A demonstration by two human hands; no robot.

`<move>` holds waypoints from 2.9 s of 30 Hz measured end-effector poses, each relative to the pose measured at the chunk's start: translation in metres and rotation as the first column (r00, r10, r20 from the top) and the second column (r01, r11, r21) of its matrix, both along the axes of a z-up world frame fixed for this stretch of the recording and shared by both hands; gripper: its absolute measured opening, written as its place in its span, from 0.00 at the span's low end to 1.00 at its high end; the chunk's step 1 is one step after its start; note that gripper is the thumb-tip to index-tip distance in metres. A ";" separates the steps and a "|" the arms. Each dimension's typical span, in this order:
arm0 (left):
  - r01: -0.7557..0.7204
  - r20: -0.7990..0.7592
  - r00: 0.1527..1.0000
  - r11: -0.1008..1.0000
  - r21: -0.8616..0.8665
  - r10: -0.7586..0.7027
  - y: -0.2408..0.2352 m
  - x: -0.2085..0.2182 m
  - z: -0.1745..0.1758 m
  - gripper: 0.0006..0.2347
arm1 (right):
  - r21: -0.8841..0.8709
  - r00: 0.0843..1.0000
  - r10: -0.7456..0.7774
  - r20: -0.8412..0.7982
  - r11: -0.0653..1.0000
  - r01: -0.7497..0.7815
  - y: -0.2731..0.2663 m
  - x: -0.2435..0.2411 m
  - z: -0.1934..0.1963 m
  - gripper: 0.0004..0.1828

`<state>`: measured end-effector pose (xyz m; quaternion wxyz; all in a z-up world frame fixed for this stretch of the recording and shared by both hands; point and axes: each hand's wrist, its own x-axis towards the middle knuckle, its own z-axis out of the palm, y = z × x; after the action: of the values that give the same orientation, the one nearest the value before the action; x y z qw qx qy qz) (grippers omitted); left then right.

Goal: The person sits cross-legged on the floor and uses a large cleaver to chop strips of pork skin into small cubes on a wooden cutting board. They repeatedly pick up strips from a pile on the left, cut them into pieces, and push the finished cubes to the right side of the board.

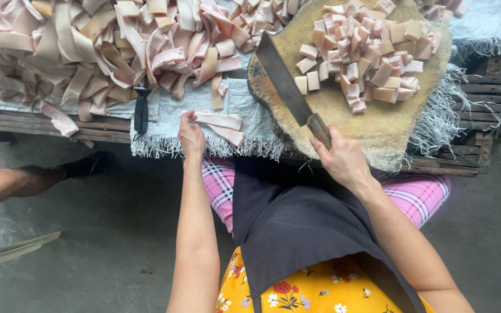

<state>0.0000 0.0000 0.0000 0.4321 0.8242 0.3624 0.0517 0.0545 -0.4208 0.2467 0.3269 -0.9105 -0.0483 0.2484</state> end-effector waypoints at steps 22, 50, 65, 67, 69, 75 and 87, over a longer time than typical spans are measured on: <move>0.489 -0.198 0.872 0.795 0.358 -0.447 -0.018 0.016 0.132 0.17 | -0.106 0.958 -0.257 -0.130 0.964 0.244 -0.054 0.028 0.000 0.23; 0.416 -0.019 0.898 0.861 -0.293 -0.440 -0.123 0.103 0.116 0.19 | 0.059 0.964 -0.265 -0.029 0.962 0.266 -0.057 0.018 -0.010 0.25; 0.278 0.079 0.961 0.919 -0.278 -0.267 -0.124 0.077 0.134 0.10 | -0.043 0.988 -0.004 0.153 0.999 0.011 -0.001 0.046 -0.058 0.22; 0.290 0.081 0.957 0.922 -0.257 -0.279 -0.124 0.074 0.134 0.09 | -0.059 0.997 -0.034 0.069 0.998 0.039 -0.006 0.048 -0.049 0.22; 0.313 0.100 0.949 0.920 -0.235 -0.298 -0.122 0.072 0.135 0.09 | -0.037 0.987 -0.053 0.151 0.998 0.059 -0.013 0.051 -0.029 0.22; 0.288 0.108 0.957 0.914 -0.286 -0.268 -0.135 0.082 0.128 0.10 | 0.238 0.910 -0.218 0.353 0.961 0.138 -0.016 0.043 0.022 0.22; 0.301 0.096 0.954 0.919 -0.256 -0.285 -0.132 0.076 0.128 0.10 | -0.069 0.971 -0.013 0.240 0.997 0.031 -0.017 0.051 -0.021 0.23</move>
<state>0.0759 -0.1322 0.1280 0.5522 0.8014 0.2263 -0.0397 0.1058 -0.4375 0.2260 0.2886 -0.9454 -0.0682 0.1349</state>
